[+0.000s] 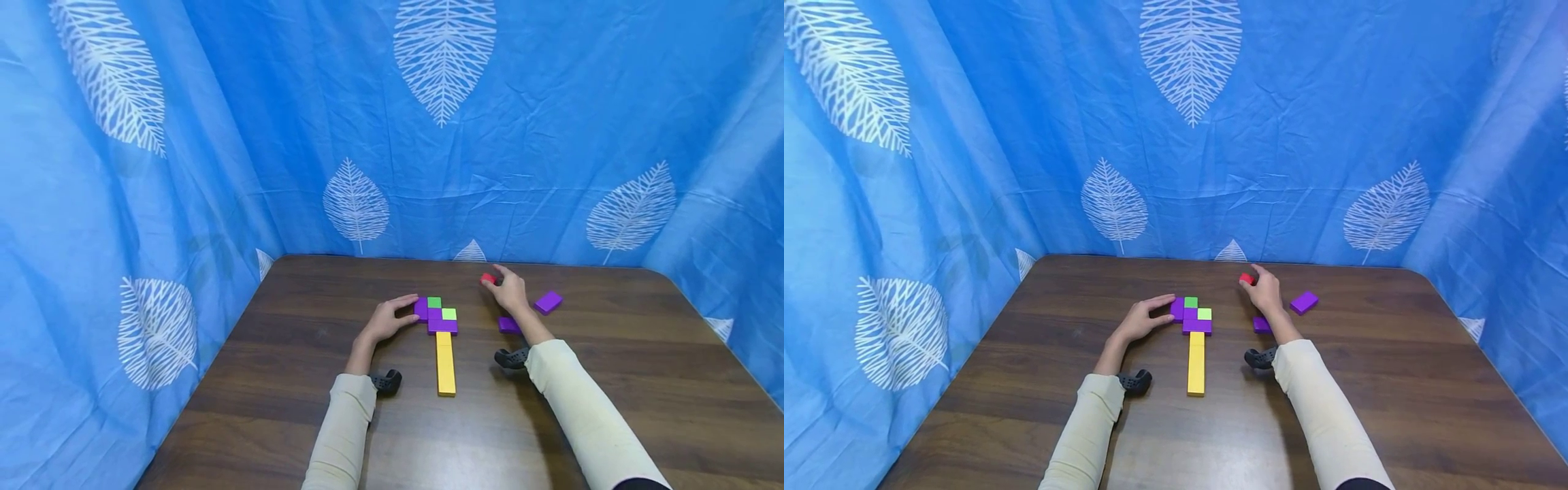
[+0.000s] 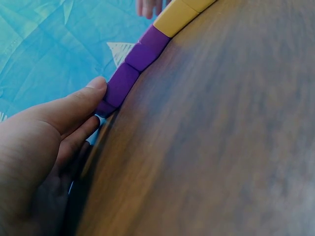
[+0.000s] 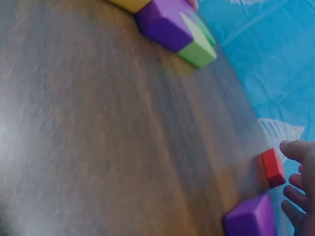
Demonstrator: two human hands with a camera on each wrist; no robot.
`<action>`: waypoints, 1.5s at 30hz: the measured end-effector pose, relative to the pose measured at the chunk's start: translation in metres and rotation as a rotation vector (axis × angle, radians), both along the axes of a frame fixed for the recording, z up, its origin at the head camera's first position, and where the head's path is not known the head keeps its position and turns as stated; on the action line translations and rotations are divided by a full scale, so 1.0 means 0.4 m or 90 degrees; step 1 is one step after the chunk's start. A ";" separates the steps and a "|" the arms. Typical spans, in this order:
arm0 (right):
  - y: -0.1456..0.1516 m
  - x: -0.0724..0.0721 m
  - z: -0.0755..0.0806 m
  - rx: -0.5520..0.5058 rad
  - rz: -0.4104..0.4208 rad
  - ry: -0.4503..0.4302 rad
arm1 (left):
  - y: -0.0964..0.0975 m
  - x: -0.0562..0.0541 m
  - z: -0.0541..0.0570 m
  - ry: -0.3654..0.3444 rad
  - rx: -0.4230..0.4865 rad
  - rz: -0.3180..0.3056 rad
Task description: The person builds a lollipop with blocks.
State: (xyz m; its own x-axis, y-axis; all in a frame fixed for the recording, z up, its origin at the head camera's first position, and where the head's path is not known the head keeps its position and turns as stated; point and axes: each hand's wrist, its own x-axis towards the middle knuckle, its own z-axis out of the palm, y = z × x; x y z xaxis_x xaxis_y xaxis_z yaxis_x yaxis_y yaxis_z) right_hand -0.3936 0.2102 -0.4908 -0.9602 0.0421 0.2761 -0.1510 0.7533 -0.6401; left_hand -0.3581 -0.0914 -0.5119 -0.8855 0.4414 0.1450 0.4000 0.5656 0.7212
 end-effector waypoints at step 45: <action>-0.112 0.073 -0.002 -0.011 0.216 -0.086 | 0.002 -0.002 0.001 -0.007 0.004 0.003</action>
